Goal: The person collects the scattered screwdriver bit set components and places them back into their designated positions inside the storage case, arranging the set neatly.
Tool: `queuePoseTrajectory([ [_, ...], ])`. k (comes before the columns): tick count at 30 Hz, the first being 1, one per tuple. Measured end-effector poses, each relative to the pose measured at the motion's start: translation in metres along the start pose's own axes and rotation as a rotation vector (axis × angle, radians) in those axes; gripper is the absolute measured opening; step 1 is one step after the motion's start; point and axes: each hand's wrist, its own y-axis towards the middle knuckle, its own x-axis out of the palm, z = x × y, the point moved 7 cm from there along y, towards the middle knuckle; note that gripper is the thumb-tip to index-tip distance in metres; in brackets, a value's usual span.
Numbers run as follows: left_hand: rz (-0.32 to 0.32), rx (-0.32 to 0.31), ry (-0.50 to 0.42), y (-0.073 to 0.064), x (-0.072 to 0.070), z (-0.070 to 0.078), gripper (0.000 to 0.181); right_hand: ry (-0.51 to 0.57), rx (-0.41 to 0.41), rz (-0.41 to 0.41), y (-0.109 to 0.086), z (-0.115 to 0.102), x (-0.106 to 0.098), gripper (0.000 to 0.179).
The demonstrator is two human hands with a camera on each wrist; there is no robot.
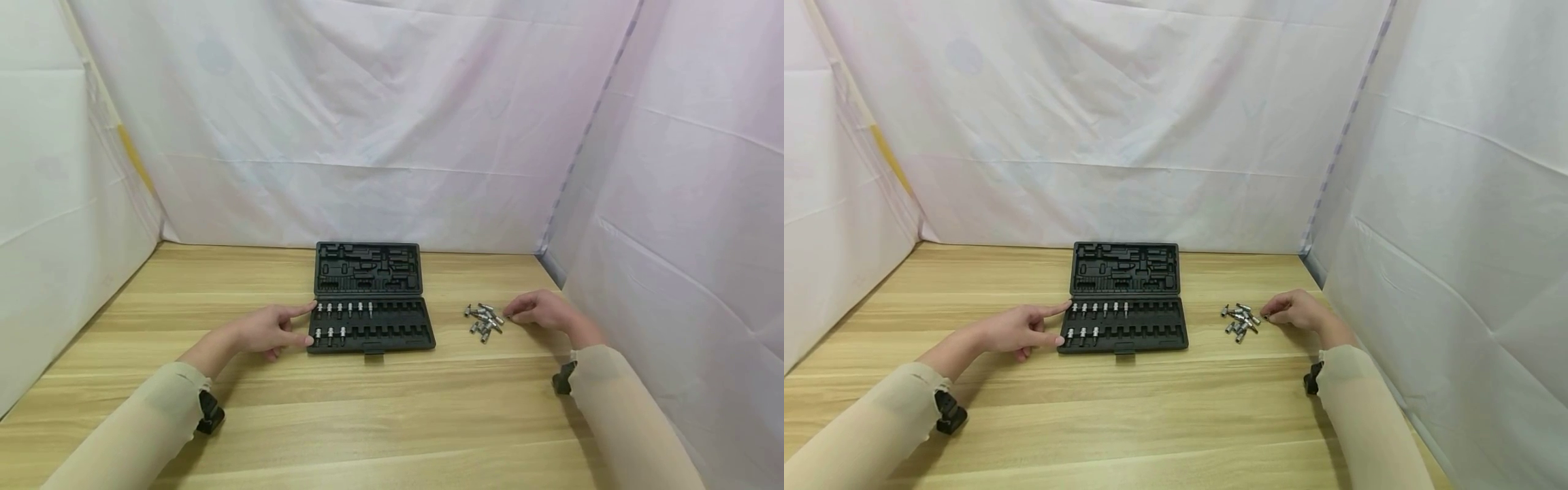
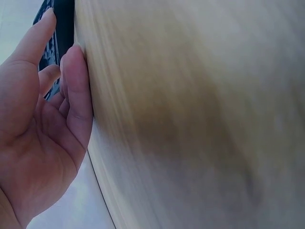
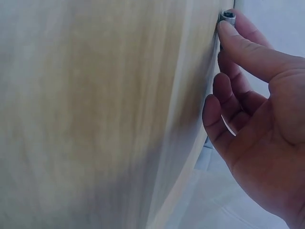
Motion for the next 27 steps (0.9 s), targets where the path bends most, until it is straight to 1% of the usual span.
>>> queuePoseTrajectory([
  [6,0.001,0.003,0.012,0.000,-0.001,0.001,0.092,0.003,0.006,0.023,0.000,0.001,-0.001,0.017],
  [9,0.000,0.007,0.013,0.000,-0.001,0.001,0.092,0.004,0.030,0.057,0.000,0.003,-0.002,0.017],
  [12,-0.002,0.008,0.012,0.000,-0.001,0.002,0.092,0.016,0.033,0.095,0.001,-0.002,-0.005,0.019],
  [16,-0.003,0.007,0.010,-0.001,-0.001,0.002,0.092,0.090,0.007,0.114,0.008,-0.023,-0.006,0.025],
  [21,-0.002,0.005,0.012,0.000,-0.001,0.002,0.092,0.189,-0.032,0.114,0.020,-0.055,-0.002,0.035],
  [23,-0.003,0.005,0.013,0.000,-0.001,0.002,0.092,0.201,-0.050,0.114,0.026,-0.066,0.001,0.038],
  [27,-0.006,0.006,0.012,0.000,0.000,0.001,0.092,0.252,-0.096,0.076,0.035,-0.090,0.012,0.041],
])
